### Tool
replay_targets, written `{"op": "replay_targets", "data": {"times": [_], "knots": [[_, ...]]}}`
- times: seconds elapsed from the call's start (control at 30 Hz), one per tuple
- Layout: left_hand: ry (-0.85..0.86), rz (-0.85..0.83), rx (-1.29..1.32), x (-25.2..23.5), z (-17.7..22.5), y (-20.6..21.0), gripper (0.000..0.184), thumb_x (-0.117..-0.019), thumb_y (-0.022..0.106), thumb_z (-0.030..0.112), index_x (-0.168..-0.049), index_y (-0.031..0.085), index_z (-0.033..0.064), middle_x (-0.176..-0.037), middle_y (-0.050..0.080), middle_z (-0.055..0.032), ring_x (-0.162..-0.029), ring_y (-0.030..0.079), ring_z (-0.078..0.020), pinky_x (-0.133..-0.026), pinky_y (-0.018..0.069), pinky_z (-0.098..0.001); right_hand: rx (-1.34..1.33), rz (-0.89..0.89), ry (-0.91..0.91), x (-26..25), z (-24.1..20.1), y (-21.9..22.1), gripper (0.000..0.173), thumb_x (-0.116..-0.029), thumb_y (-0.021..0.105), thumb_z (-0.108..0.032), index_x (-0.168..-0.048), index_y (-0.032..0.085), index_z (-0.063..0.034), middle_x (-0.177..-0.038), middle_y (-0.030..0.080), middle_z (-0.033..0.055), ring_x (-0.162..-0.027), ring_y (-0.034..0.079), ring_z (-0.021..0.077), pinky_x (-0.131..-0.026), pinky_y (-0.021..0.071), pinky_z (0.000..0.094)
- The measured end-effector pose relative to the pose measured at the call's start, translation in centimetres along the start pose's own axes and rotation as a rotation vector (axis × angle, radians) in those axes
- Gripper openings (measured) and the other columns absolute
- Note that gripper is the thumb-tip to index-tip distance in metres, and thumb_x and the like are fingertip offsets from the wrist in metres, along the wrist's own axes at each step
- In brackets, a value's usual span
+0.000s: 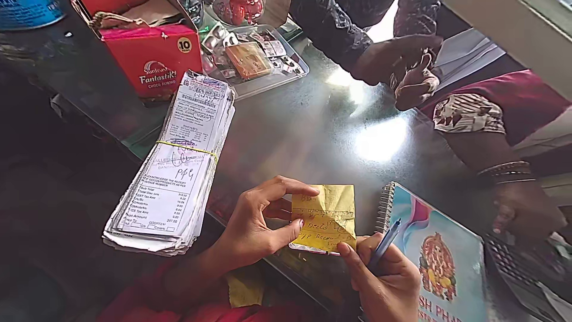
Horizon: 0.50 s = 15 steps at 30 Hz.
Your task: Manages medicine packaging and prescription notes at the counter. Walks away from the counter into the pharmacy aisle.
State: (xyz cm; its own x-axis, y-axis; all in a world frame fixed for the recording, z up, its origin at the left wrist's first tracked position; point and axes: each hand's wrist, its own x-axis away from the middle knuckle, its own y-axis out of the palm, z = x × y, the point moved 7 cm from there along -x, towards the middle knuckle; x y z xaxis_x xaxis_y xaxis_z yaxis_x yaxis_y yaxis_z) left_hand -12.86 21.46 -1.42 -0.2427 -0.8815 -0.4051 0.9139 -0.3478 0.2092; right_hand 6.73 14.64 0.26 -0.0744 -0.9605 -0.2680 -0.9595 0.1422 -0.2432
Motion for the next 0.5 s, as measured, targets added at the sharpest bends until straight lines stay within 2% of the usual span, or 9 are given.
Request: {"op": "replay_targets", "data": {"times": [0.5], "knots": [[0.066,0.015,0.031,0.2,0.3,-0.2,0.037,-0.0818,0.071,-0.007,-0.117,0.069,0.0048,-0.119,0.067,-0.0003,-0.093,0.071,-0.0066,-0.079,0.0632,-0.0233,0.133,0.017,-0.190,0.3,-1.2,-0.1,0.017,-0.0933,0.074,-0.017,-0.084,0.059,-0.0160,-0.072,0.060,-0.0124,-0.059,0.051,-0.0117,-0.051,0.0432,0.0036]]}}
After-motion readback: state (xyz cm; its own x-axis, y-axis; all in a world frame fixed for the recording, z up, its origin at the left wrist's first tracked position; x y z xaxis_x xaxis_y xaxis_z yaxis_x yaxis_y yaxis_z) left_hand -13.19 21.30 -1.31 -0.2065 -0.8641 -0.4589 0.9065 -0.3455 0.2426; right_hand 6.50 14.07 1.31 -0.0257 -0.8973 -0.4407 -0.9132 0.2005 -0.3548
